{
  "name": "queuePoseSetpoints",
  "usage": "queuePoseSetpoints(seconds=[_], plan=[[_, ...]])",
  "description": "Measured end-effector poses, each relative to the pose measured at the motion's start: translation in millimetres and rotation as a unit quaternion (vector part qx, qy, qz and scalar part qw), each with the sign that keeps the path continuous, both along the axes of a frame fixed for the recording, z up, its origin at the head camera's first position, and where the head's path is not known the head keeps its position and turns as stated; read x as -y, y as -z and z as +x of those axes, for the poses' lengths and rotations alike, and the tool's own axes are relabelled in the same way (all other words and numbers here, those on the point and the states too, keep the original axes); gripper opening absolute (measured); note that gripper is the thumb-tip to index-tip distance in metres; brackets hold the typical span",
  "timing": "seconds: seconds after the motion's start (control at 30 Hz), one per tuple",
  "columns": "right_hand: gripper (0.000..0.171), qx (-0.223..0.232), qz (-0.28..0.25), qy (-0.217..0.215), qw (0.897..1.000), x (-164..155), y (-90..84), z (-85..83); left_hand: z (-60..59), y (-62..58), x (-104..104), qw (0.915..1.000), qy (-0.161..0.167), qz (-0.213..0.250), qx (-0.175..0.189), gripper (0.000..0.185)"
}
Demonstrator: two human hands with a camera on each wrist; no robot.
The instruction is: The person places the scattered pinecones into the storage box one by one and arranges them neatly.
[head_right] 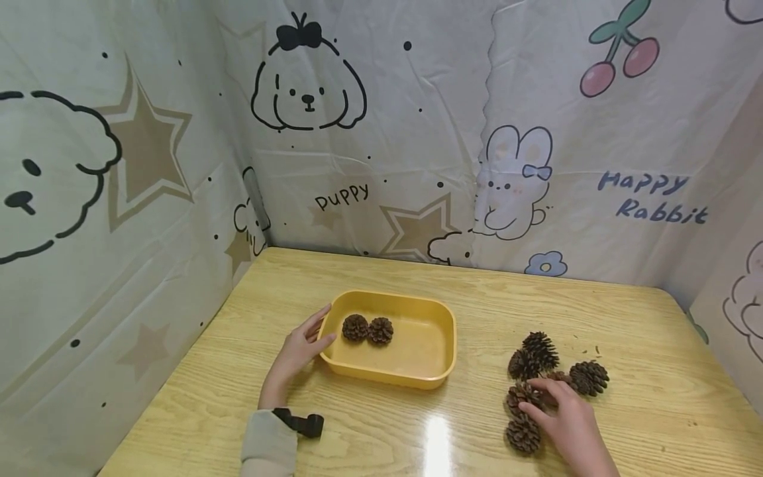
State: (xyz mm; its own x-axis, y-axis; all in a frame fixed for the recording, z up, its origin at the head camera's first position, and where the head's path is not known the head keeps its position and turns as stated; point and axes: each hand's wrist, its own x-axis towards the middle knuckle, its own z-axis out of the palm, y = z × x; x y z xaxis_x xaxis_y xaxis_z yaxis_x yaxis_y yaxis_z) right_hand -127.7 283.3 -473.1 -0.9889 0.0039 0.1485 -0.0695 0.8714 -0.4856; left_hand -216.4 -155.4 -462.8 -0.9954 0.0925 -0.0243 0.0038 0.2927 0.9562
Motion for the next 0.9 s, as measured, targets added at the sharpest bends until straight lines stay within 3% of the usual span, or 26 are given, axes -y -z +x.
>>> queuePoseSetpoints(seconds=[0.13, 0.23, 0.4, 0.9], plan=[[0.044, -0.012, -0.002, 0.005, 1.0, 0.2, -0.1, 0.2, -8.8, 18.5, 1.7, 0.9999, -0.008, 0.004, -0.006, 0.063], [0.046, -0.001, -0.011, 0.008, 1.0, 0.8, -1.7, 0.6, -12.0, 25.6, 3.0, 0.9999, -0.01, 0.003, -0.01, 0.062], [0.048, 0.011, -0.027, 0.017, 0.999, 3.8, -6.0, 2.0, -13.1, 27.8, 4.4, 0.9999, -0.007, 0.001, -0.011, 0.062], [0.042, -0.075, -0.048, 0.012, 0.996, 25.4, -25.7, -6.6, -12.5, 26.7, 4.2, 0.9999, -0.009, 0.002, -0.012, 0.061]])
